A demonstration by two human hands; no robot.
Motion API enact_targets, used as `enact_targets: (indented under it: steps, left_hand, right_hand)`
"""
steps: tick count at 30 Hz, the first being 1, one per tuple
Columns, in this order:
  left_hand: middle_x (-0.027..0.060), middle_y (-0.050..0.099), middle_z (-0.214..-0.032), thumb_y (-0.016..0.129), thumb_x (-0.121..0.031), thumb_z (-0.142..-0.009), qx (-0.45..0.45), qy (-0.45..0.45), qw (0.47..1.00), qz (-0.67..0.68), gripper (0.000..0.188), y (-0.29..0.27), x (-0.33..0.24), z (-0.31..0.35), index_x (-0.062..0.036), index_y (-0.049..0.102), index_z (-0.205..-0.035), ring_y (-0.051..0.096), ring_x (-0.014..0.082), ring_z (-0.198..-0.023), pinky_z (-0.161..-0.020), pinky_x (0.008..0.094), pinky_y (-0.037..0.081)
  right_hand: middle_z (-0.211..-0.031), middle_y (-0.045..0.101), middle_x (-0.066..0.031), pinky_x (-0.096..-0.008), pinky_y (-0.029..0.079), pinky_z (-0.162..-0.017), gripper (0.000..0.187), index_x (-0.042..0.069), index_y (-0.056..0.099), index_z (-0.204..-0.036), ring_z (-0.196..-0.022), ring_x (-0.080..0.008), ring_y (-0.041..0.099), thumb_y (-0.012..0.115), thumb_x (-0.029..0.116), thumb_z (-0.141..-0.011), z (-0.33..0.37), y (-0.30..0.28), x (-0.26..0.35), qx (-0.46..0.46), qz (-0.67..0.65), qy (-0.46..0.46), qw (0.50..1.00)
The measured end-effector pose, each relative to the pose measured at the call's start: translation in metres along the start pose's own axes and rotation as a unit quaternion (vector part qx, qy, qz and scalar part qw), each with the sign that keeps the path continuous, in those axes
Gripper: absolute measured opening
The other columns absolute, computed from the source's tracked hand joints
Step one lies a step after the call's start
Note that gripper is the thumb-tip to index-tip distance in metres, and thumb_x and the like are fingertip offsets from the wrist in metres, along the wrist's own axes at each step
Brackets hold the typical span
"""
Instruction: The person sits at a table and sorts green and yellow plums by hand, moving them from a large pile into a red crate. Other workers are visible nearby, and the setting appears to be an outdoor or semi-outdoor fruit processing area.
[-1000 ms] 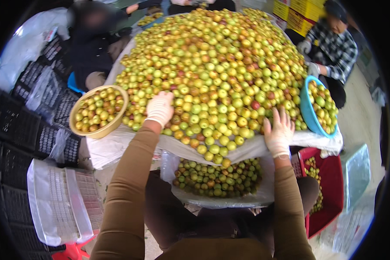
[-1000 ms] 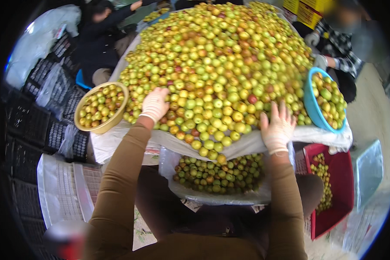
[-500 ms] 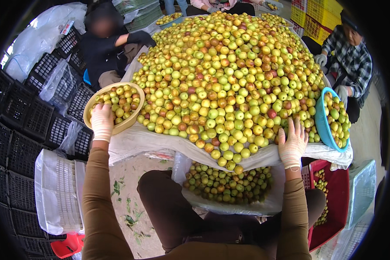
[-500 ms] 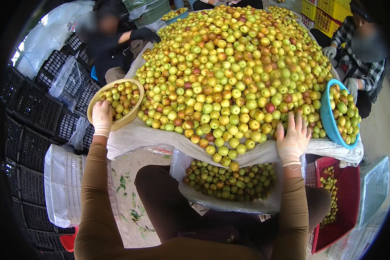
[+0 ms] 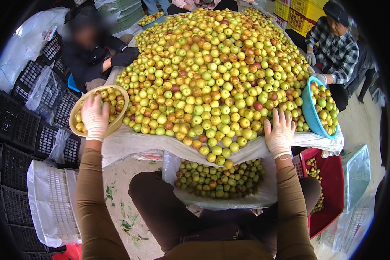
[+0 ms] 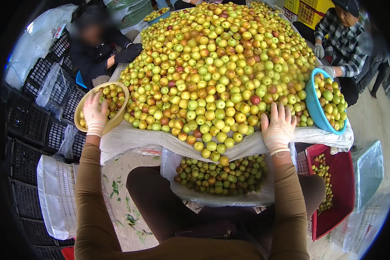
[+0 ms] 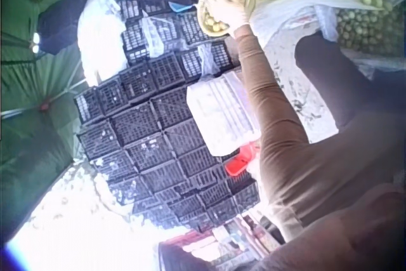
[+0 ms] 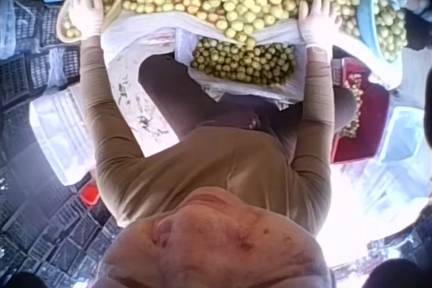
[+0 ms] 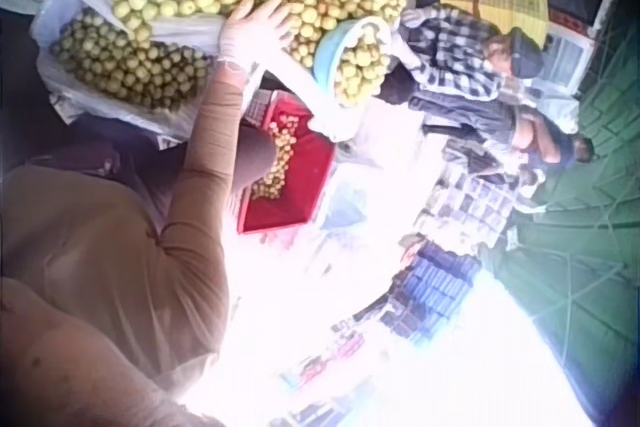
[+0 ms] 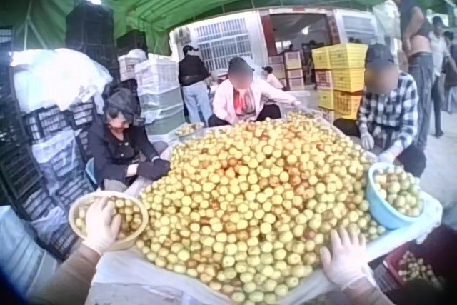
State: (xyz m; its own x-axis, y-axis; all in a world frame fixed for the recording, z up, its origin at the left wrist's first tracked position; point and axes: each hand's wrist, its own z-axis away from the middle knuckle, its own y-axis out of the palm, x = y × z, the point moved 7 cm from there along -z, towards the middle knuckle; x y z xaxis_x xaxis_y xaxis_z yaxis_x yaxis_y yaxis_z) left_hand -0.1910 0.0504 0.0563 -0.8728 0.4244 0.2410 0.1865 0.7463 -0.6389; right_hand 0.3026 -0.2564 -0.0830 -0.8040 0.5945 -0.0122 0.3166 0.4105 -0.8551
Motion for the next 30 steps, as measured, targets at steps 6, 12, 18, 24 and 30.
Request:
enact_targets:
  steps: [6,12,18,24,30]
  left_hand:
    - [0.0070,0.068,-0.106,0.068,-0.013,-0.083,0.091,0.131,0.955,0.248,0.018,0.050,-0.186,-0.029,-0.0112,0.072,-0.100,0.063,0.0305,-0.098,-0.086,0.0447,0.051]
    - [0.0054,0.066,-0.109,0.063,-0.009,-0.085,0.305,0.279,0.910,-0.046,0.028,0.111,-0.247,-0.060,-0.0151,0.069,-0.111,0.058,0.0267,-0.112,-0.090,0.0415,0.049]
    - [0.0094,0.072,-0.104,0.059,-0.011,-0.090,0.419,0.293,0.853,-0.106,0.026,0.129,-0.243,-0.061,-0.0155,0.068,-0.114,0.062,0.0286,-0.109,-0.090,0.0416,0.052]
    - [0.0117,0.071,-0.099,0.066,-0.025,-0.090,0.316,0.222,0.922,-0.034,0.022,0.107,-0.228,-0.061,-0.0106,0.064,-0.106,0.067,0.0304,-0.098,-0.079,0.0435,0.055]
    - [0.0101,0.069,-0.080,0.068,-0.040,-0.090,0.212,-0.071,0.902,0.368,0.035,0.036,-0.236,-0.021,-0.0089,0.060,-0.102,0.069,0.0298,-0.074,-0.071,0.0404,0.056]
  right_hand:
    - [-0.141,0.051,-0.0106,-0.0566,0.031,-0.112,0.065,0.006,0.049,-0.140,-0.134,-0.0320,0.044,0.063,0.044,-0.089,-0.002,0.007,0.012,0.008,-0.042,-0.023,0.999]
    - [-0.141,0.051,-0.0110,-0.0577,0.030,-0.111,0.063,0.007,0.052,-0.138,-0.134,-0.0324,0.043,0.062,0.044,-0.089,-0.001,0.003,0.013,0.007,-0.048,-0.021,0.999]
    - [-0.141,0.051,-0.0104,-0.0566,0.029,-0.112,0.062,0.008,0.051,-0.138,-0.134,-0.0315,0.042,0.060,0.045,-0.090,-0.003,0.001,0.010,0.030,-0.063,-0.005,0.998]
    - [-0.142,0.050,-0.0105,-0.0570,0.027,-0.112,0.063,0.009,0.052,-0.138,-0.136,-0.0309,0.040,0.060,0.047,-0.089,-0.001,0.001,0.009,0.024,-0.059,-0.010,0.998]
    - [-0.093,0.071,-0.0124,-0.0336,0.055,-0.073,0.018,0.005,0.070,-0.108,-0.081,-0.0238,0.068,0.065,0.010,-0.092,0.018,-0.056,0.051,-0.124,-0.492,-0.005,0.862]
